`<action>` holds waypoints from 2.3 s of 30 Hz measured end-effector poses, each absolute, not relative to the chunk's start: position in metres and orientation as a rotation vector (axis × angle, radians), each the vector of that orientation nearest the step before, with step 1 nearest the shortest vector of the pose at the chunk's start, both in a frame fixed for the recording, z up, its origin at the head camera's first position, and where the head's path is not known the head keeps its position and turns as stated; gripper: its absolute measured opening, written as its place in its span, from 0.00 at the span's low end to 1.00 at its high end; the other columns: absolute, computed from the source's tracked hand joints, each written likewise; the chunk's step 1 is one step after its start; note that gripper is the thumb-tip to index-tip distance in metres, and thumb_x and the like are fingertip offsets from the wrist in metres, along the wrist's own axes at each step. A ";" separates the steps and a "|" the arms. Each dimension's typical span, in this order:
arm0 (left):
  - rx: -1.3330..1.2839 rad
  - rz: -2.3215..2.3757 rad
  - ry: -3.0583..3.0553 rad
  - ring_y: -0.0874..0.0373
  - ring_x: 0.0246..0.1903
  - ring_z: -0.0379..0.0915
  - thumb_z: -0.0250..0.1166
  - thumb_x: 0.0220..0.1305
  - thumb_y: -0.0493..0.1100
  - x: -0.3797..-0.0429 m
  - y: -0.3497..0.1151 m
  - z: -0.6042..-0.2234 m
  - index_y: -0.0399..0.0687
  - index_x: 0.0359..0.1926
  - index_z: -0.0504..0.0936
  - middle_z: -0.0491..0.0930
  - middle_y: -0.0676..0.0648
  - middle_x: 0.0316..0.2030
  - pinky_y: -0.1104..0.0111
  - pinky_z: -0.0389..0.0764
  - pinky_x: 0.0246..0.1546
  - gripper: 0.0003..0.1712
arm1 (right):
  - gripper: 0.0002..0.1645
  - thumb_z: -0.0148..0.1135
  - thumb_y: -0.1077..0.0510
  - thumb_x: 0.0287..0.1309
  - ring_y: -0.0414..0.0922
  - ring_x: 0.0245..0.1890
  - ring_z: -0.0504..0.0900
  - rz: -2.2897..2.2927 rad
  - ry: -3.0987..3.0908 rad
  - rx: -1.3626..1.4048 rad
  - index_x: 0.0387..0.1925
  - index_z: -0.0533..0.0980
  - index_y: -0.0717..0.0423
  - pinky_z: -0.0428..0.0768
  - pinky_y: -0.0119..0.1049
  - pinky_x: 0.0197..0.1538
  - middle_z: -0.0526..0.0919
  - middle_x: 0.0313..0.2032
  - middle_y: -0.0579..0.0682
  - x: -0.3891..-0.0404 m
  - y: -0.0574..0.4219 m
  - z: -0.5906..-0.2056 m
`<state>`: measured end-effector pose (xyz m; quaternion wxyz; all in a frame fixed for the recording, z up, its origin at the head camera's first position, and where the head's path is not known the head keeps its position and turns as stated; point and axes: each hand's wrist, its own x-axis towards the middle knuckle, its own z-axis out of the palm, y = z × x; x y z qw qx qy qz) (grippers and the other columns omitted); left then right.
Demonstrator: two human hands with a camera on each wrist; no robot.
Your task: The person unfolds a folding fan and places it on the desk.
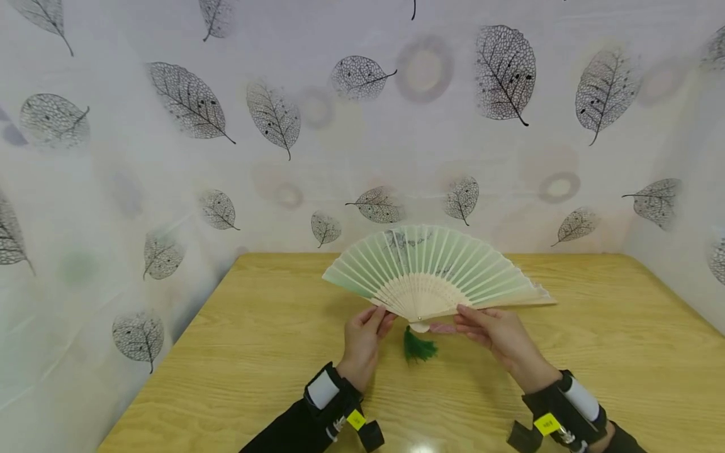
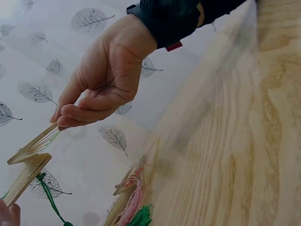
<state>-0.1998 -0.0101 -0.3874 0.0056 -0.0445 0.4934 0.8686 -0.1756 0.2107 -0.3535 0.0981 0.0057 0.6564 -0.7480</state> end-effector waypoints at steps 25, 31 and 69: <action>-0.219 2.598 1.498 0.69 0.31 0.79 0.52 0.67 0.35 -0.156 -0.044 -0.389 0.31 0.45 0.67 0.76 0.50 0.32 0.83 0.77 0.35 0.10 | 0.11 0.53 0.53 0.64 0.32 0.30 0.83 -2.215 1.708 0.150 0.30 0.81 0.44 0.78 0.20 0.35 0.83 0.27 0.37 -0.135 0.182 -0.365; -0.217 2.586 1.511 0.68 0.32 0.78 0.52 0.67 0.35 -0.150 -0.046 -0.387 0.31 0.46 0.67 0.76 0.50 0.34 0.83 0.78 0.37 0.11 | 0.12 0.52 0.54 0.64 0.32 0.30 0.82 -2.203 1.720 0.156 0.29 0.81 0.43 0.79 0.21 0.36 0.84 0.27 0.37 -0.131 0.182 -0.366; 0.167 1.675 1.908 0.57 0.24 0.82 0.49 0.67 0.59 -0.135 -0.116 -0.362 0.31 0.49 0.60 0.84 0.38 0.37 0.72 0.81 0.23 0.31 | 0.24 0.43 0.46 0.68 0.34 0.27 0.82 -2.172 1.634 0.127 0.19 0.76 0.43 0.80 0.24 0.36 0.83 0.23 0.38 -0.101 0.217 -0.365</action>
